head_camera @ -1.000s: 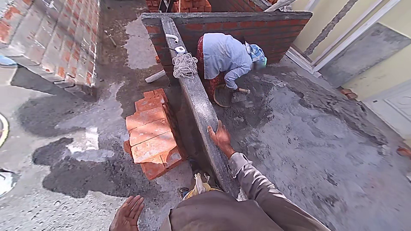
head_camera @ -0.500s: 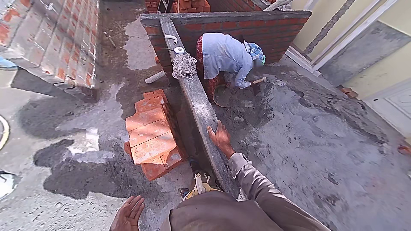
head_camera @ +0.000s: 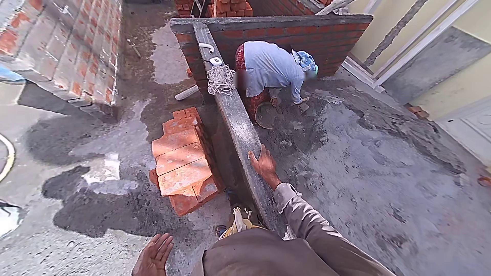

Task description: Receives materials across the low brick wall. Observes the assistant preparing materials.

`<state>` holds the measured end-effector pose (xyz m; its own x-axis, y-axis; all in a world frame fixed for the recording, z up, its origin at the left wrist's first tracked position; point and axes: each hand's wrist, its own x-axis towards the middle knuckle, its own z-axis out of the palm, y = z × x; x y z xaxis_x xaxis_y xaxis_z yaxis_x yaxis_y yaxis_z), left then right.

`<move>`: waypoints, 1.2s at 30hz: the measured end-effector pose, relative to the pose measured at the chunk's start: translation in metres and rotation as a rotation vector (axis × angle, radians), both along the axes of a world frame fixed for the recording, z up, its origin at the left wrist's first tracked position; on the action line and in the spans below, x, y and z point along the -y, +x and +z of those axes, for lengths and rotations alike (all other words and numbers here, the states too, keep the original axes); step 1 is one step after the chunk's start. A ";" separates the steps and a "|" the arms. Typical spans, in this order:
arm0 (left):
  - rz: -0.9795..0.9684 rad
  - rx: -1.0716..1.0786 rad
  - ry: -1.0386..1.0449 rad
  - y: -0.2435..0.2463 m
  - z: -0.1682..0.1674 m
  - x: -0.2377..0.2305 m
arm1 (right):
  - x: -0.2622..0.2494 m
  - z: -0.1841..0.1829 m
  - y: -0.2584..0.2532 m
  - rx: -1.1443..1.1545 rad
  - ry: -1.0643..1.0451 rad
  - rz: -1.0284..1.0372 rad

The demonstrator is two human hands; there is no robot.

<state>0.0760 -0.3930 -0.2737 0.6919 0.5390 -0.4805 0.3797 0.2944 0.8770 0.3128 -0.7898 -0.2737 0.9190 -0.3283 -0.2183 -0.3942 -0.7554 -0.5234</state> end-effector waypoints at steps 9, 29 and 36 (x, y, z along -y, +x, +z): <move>0.006 0.000 -0.005 0.000 -0.001 0.000 | 0.001 0.002 0.001 -0.023 0.004 0.002; 0.004 -0.004 0.008 -0.002 -0.004 -0.001 | 0.001 0.001 0.001 -0.036 0.008 0.006; 0.017 0.009 -0.008 -0.002 -0.002 0.001 | 0.001 0.003 0.000 -0.020 0.007 0.005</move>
